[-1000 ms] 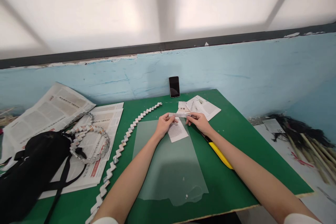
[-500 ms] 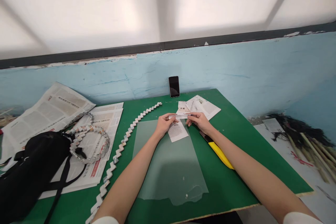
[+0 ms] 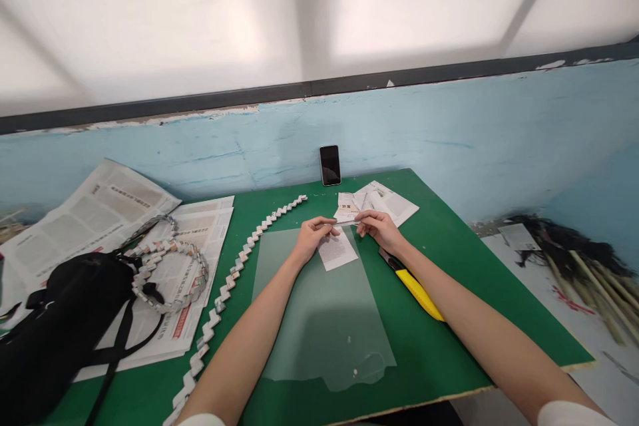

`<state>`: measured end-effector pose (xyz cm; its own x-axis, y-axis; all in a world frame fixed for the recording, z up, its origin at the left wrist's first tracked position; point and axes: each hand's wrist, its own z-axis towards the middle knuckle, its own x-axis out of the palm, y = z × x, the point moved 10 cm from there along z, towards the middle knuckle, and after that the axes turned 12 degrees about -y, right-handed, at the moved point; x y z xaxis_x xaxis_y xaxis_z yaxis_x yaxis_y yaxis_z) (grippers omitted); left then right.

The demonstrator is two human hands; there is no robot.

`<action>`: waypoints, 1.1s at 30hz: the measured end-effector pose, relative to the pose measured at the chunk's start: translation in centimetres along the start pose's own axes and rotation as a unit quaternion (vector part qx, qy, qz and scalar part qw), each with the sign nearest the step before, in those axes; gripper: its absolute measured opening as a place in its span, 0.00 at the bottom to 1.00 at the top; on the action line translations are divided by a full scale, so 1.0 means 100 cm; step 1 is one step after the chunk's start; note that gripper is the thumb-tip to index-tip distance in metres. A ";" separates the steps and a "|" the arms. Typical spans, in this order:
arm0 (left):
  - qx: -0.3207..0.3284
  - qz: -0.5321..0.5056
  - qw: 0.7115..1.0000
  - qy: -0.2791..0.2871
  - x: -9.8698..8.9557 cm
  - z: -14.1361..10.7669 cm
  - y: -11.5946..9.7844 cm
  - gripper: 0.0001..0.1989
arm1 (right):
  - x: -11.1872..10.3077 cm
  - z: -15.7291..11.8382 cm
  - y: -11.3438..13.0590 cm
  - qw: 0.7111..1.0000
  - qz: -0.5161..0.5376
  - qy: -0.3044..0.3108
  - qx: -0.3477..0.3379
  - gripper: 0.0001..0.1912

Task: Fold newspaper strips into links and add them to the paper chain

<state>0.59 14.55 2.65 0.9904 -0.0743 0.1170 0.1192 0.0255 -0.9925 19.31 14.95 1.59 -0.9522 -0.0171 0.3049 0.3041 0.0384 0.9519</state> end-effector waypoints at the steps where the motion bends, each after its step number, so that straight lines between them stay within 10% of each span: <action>1: 0.002 -0.009 1.000 0.017 0.003 -0.002 -0.002 0.17 | 0.000 0.000 0.000 1.000 0.000 0.002 0.001 0.08; 7: -0.019 0.071 0.989 0.130 0.030 -0.016 0.004 0.27 | 0.011 -0.007 0.006 0.996 -0.057 0.058 -0.042 0.07; 19: 0.080 0.233 0.958 0.150 0.042 -0.023 -0.005 0.21 | 0.037 -0.028 0.023 0.967 -0.183 0.134 -0.118 0.12; 33: 0.075 0.215 0.964 0.140 0.042 -0.024 -0.007 0.20 | 0.028 -0.020 0.012 0.972 -0.203 0.069 -0.097 0.19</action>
<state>4.47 11.86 3.77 0.8948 -0.2909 -0.3387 -0.2680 0.2570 -0.9285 17.03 12.97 3.63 -0.9862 -0.1256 -0.1080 -0.0832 -0.1881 0.9786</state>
